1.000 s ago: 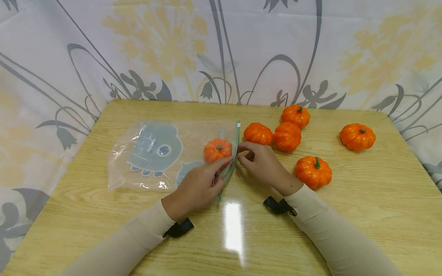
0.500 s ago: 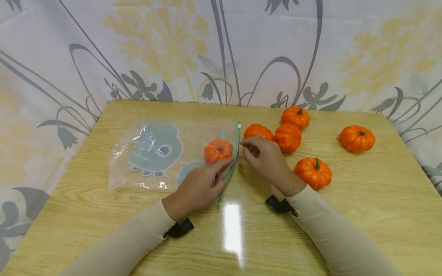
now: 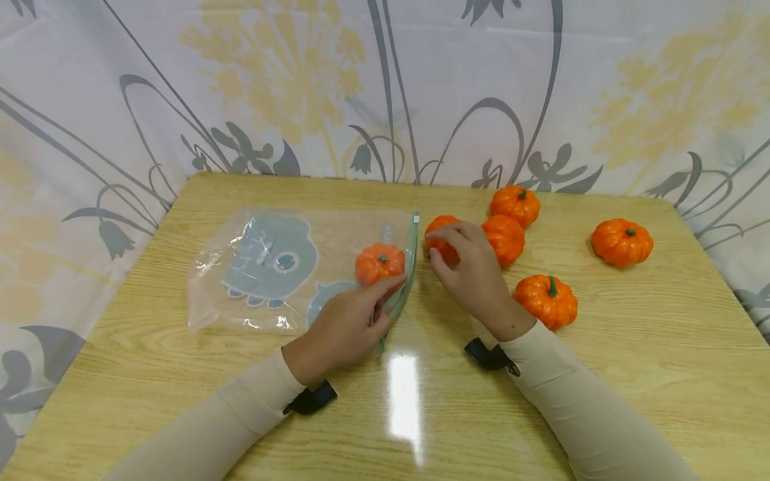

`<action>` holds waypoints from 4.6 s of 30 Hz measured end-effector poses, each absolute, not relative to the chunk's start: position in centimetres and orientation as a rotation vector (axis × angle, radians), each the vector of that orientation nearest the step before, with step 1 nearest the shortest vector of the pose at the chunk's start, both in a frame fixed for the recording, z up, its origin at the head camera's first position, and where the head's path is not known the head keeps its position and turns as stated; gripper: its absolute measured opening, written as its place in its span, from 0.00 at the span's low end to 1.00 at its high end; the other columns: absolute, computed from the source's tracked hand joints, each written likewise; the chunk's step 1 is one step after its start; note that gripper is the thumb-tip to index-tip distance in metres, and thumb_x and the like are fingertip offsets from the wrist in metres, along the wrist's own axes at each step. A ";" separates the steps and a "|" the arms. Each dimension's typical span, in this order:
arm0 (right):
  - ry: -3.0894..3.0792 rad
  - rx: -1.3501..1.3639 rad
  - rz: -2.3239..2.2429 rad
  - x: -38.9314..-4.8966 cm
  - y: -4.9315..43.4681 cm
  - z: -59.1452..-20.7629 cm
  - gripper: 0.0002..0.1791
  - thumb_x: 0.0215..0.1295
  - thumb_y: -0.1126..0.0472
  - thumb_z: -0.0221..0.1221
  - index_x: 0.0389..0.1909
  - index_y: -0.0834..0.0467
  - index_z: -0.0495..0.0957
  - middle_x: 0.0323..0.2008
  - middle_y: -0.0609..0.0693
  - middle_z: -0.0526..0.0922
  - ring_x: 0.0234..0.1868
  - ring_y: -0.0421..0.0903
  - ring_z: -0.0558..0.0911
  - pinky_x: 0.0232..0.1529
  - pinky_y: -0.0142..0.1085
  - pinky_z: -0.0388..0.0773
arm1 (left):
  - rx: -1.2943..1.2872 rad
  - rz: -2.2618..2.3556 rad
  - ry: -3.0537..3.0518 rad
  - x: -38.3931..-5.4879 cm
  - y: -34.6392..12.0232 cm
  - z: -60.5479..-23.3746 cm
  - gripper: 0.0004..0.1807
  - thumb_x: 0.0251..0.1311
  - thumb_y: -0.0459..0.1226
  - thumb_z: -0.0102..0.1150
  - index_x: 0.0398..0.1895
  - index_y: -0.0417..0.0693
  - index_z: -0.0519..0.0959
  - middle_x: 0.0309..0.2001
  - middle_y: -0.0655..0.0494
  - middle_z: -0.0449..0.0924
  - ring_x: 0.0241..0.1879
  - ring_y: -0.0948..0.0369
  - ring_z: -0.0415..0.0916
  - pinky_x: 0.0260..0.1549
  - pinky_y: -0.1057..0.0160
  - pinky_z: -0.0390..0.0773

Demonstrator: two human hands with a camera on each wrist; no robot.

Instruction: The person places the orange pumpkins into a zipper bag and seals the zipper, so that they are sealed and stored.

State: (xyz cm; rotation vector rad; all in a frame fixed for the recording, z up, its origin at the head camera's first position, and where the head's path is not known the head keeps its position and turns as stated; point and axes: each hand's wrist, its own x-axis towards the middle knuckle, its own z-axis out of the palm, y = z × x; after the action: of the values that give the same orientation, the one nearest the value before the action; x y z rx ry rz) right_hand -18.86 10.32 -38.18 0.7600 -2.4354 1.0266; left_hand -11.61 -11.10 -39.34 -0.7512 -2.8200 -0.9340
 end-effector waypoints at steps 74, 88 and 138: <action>-2.895 0.668 0.550 -19.3 11.4 -38.7 0.33 0.62 0.60 0.66 0.66 0.58 0.65 0.69 0.64 0.62 0.67 0.69 0.65 0.62 0.64 0.68 | -0.746 -0.907 -2.875 -11.5 -10.9 -39.5 0.30 0.60 0.32 0.53 0.69 0.50 0.71 0.19 0.64 0.63 0.16 0.70 0.56 0.17 0.71 0.58; -2.933 0.725 0.471 -19.3 11.5 -38.6 0.39 0.62 0.57 0.67 0.73 0.54 0.65 0.72 0.63 0.61 0.68 0.68 0.66 0.62 0.62 0.71 | -0.722 -0.884 -2.880 -11.4 -11.0 -39.7 0.31 0.61 0.33 0.53 0.70 0.51 0.68 0.19 0.66 0.66 0.16 0.70 0.60 0.17 0.71 0.62; -2.894 0.719 0.842 -19.1 10.8 -37.8 0.38 0.62 0.48 0.59 0.74 0.50 0.61 0.65 0.58 0.71 0.48 0.55 0.79 0.45 0.48 0.82 | -0.703 -0.975 -2.733 -11.5 -11.1 -39.7 0.32 0.58 0.32 0.52 0.70 0.48 0.70 0.16 0.67 0.58 0.14 0.72 0.51 0.16 0.72 0.55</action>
State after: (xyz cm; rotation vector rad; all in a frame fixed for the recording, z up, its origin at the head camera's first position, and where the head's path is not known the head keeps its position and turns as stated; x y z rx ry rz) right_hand -19.07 10.77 -37.80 0.7190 -2.8944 0.8422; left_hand -11.48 -11.11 -39.65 -0.7028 -2.7326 -0.9753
